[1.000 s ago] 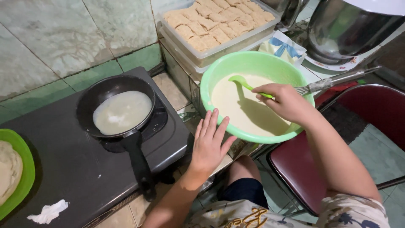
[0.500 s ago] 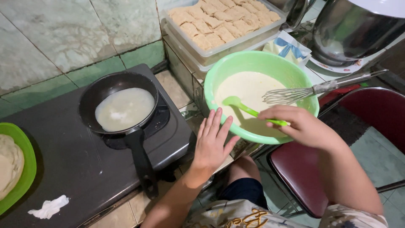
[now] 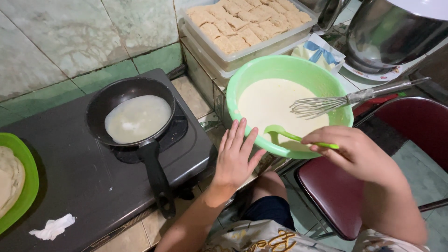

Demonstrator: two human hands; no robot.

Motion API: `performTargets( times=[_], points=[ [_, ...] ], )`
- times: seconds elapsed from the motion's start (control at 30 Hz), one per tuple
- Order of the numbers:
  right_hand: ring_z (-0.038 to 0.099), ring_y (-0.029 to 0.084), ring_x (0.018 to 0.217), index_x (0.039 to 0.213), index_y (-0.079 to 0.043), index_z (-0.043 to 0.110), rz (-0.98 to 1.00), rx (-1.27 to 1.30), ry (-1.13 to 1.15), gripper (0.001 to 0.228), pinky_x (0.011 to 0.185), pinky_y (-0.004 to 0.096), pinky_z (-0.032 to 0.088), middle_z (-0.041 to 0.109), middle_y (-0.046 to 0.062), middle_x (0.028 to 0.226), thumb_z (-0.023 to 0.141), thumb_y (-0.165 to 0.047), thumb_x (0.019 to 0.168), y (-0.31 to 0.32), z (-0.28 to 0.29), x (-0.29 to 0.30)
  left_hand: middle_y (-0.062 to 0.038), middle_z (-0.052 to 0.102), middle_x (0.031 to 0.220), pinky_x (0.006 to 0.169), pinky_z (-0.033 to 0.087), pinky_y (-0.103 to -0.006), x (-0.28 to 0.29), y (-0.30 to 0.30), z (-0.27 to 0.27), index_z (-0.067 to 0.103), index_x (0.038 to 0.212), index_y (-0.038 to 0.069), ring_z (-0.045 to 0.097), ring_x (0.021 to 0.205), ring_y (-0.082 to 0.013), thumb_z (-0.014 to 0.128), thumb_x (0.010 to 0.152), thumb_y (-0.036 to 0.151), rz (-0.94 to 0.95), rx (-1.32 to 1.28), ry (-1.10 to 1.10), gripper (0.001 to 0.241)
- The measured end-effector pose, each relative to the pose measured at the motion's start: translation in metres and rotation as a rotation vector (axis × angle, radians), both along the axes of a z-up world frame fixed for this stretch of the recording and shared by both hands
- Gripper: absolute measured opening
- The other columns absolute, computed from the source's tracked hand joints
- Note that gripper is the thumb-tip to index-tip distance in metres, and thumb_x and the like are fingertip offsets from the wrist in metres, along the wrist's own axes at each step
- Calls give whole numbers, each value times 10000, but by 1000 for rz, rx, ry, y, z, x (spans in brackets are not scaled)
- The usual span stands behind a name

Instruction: The person prepares thin crepes or wrappers on a stove using a frying pan and batter.

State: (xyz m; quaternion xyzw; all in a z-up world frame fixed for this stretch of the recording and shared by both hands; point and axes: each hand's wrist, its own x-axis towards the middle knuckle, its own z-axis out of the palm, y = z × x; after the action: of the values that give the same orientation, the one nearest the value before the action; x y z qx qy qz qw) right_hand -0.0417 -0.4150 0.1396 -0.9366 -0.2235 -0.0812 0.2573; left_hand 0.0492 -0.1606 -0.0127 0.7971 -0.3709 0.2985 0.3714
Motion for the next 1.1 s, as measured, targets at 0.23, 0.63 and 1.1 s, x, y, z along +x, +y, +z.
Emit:
performTargets(
  times=[0.23,0.63,1.1],
  points=[
    [732,295,929,1111,-60,727,-51,-31,-60,263,801,380,577,752,113,1039,679,-57,852,18,-6,26,-254,424,1582,1153,393,-580,0,0,1,562,1453,68,423,1470,-443,722,965,367,11,3,-22,595],
    [723,294,975,1197,-60,692,-110,-20,-105,312,817,386,568,735,122,1082,649,-24,890,3,-20,72,-253,434,1570,1147,391,-578,-2,1,5,560,1442,64,425,1462,-441,729,950,347,13,23,-10,592],
    [693,353,927,1193,-59,725,-332,-108,-96,246,807,416,544,724,173,1112,676,-126,962,-11,-29,83,-247,448,1557,1170,372,-577,1,-2,1,576,1426,78,419,1459,-431,711,961,382,45,25,-6,572]
  ],
)
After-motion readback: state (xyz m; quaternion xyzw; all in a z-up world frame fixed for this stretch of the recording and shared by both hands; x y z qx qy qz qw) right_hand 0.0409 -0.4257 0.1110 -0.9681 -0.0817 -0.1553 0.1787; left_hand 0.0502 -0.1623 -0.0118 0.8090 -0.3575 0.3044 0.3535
